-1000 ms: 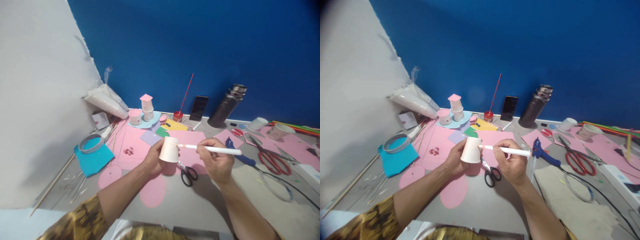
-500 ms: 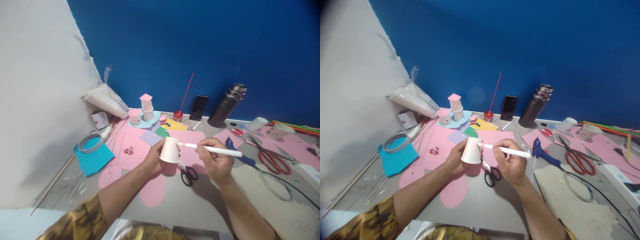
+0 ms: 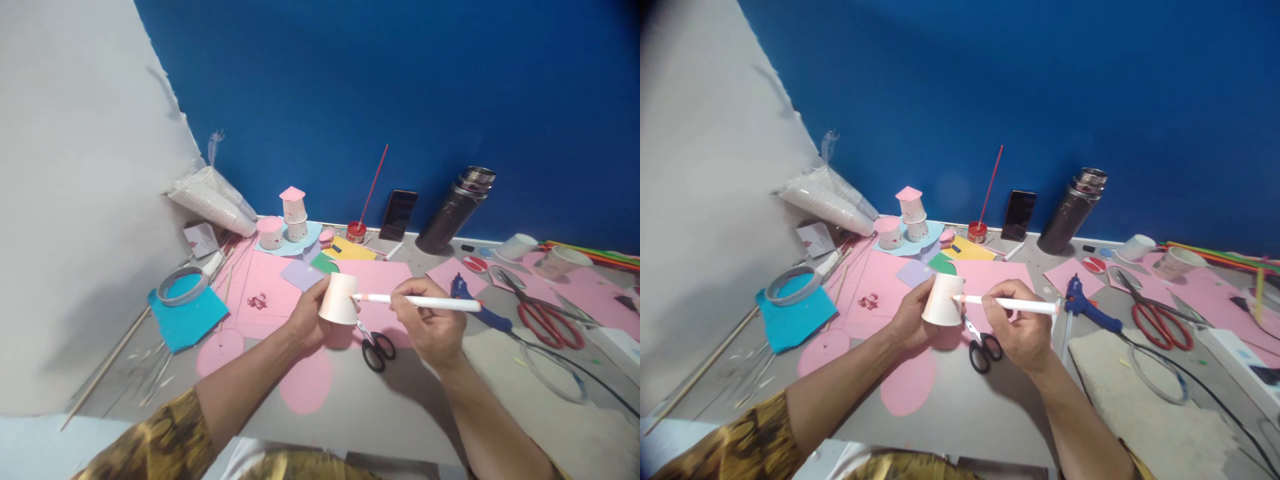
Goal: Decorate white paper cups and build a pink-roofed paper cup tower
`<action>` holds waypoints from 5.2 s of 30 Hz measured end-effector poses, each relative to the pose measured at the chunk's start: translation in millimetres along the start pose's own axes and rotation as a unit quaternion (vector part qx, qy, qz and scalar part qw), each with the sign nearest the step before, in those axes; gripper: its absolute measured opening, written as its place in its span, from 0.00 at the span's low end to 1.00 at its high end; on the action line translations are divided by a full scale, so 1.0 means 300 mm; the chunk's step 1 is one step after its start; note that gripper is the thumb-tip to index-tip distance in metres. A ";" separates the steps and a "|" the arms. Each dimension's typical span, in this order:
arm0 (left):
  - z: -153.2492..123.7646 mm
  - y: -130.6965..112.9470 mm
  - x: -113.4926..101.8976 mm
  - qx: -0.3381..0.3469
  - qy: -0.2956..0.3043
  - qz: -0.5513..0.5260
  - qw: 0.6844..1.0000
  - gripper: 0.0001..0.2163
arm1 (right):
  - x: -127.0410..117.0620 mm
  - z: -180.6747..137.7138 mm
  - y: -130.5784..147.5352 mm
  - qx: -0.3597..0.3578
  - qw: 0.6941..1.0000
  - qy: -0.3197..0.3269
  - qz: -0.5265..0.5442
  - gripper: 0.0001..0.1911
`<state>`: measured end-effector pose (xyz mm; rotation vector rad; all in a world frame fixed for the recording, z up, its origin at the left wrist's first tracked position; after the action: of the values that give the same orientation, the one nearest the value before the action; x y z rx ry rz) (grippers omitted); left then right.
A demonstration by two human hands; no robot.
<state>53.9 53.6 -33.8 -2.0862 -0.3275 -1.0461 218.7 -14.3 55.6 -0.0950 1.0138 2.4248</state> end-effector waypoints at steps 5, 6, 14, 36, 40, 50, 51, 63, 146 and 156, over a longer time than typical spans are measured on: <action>0.002 0.001 -0.005 -0.002 0.000 -0.005 1.000 0.21 | -0.002 0.004 0.006 -0.002 1.000 0.002 0.000 0.04; 0.003 -0.001 -0.006 0.002 0.000 -0.006 1.000 0.21 | -0.005 0.006 0.007 -0.002 1.000 -0.004 0.002 0.04; 0.000 0.001 -0.021 -0.022 -0.007 0.025 0.999 0.25 | -0.045 0.022 -0.001 -0.005 0.996 -0.089 -0.016 0.05; -0.017 -0.009 0.011 0.053 0.029 0.149 0.987 0.22 | -0.038 0.016 -0.019 -0.003 0.994 -0.093 -0.057 0.04; -0.013 -0.006 0.025 0.044 0.065 0.089 0.993 0.19 | -0.038 0.015 -0.021 0.001 0.994 -0.090 -0.059 0.05; -0.018 0.000 0.029 0.038 0.060 0.157 0.985 0.22 | 0.001 0.029 0.020 -0.040 0.995 -0.015 -0.085 0.04; -0.019 0.000 0.028 0.038 0.056 0.164 0.984 0.21 | 0.005 0.032 0.030 -0.051 0.994 -0.009 -0.092 0.04; -0.020 0.004 0.030 0.043 0.052 0.157 0.985 0.24 | 0.027 0.036 0.061 -0.105 0.986 0.011 -0.133 0.05; -0.107 -0.156 0.019 0.332 -0.084 0.482 0.807 0.11 | -0.056 0.054 -0.204 0.213 0.928 -0.205 0.226 0.15; 0.033 -0.099 -0.018 0.270 -0.118 0.542 0.787 0.28 | -0.052 0.064 -0.208 0.219 0.923 -0.210 0.236 0.14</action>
<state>40.5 81.5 -26.1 -1.4511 0.4106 0.0336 264.4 29.2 33.0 0.8784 1.4533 2.3789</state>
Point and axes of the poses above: each hand's wrist, its own z-axis towards the middle knuckle, its own x-axis out of the palm, y = z × x, the point moved 6 cm from there along z, towards the middle knuckle, and after that the axes turned 5 degrees about -x, right-handed, at the moved point
